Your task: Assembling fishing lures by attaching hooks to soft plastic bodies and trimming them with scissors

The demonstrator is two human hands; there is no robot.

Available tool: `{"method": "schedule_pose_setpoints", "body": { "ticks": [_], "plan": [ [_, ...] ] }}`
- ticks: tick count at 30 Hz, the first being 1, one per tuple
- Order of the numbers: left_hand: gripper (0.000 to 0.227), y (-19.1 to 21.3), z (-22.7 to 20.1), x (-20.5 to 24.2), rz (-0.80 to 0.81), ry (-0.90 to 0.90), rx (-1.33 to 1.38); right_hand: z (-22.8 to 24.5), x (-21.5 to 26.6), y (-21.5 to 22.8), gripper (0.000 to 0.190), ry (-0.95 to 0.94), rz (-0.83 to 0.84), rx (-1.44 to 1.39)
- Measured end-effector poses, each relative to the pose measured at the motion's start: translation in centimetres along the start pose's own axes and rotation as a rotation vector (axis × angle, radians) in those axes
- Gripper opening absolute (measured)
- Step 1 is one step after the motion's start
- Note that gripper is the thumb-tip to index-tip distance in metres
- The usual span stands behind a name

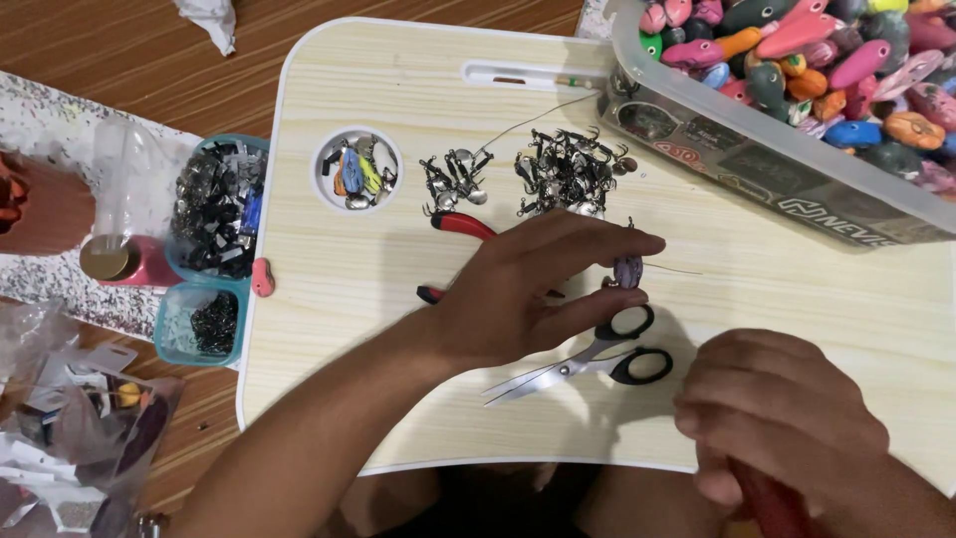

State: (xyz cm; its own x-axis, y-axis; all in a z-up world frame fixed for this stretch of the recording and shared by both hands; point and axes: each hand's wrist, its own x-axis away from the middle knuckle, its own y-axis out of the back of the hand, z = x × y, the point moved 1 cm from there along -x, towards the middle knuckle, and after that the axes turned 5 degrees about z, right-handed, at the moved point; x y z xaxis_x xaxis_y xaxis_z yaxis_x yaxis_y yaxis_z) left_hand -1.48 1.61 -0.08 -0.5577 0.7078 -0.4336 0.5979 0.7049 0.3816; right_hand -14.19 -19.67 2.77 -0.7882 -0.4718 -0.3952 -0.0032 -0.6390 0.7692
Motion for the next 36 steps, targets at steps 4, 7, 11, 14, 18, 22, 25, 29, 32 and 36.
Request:
{"method": "schedule_pose_setpoints", "body": {
  "ticks": [4, 7, 11, 14, 18, 22, 25, 29, 32, 36],
  "plan": [
    [0.037, 0.0, 0.0, 0.1, -0.005, 0.037, 0.023, 0.0, 1.0, -0.3, 0.031, 0.118, 0.088, 0.015],
    [0.039, -0.1, 0.2, 0.0, -0.006, 0.024, 0.031, -0.6, 0.9, -1.6, 0.026, -0.069, -0.162, -0.015],
    [0.040, 0.2, 0.0, 0.0, -0.004, 0.031, 0.022, -3.0, -1.3, -2.1, 0.026, -0.186, -0.275, -0.194],
    [0.041, 0.2, 0.1, 0.1, -0.022, 0.025, 0.016, -4.5, -2.0, -2.2, 0.015, -0.426, -0.271, -0.436],
    [0.040, 0.7, 0.3, -0.3, -0.072, -0.113, -0.076, -5.0, -3.0, -0.8, 0.022, -0.555, -0.258, -0.405],
    [0.041, 1.5, -0.6, -0.8, -0.053, -0.018, -0.073, -5.2, -4.2, 1.7, 0.025, -0.461, -0.159, -0.043],
    [0.037, 1.8, -1.1, -1.1, -0.082, -0.059, -0.175, -4.1, -5.2, 2.9, 0.009, -0.541, -0.098, 0.006],
    [0.037, 1.8, -1.4, -2.0, -0.168, -0.171, -0.134, -3.7, -5.9, 3.2, 0.017, -0.406, -0.150, -0.135],
    [0.032, 1.6, 0.2, -2.2, -0.232, -0.210, -0.050, -5.2, -4.8, 3.1, 0.013, -0.349, -0.175, -0.058],
    [0.033, 1.5, 2.9, -1.9, -0.228, -0.193, -0.070, -6.4, -3.8, 2.5, 0.030, -0.346, -0.023, 0.260]
  ]
}}
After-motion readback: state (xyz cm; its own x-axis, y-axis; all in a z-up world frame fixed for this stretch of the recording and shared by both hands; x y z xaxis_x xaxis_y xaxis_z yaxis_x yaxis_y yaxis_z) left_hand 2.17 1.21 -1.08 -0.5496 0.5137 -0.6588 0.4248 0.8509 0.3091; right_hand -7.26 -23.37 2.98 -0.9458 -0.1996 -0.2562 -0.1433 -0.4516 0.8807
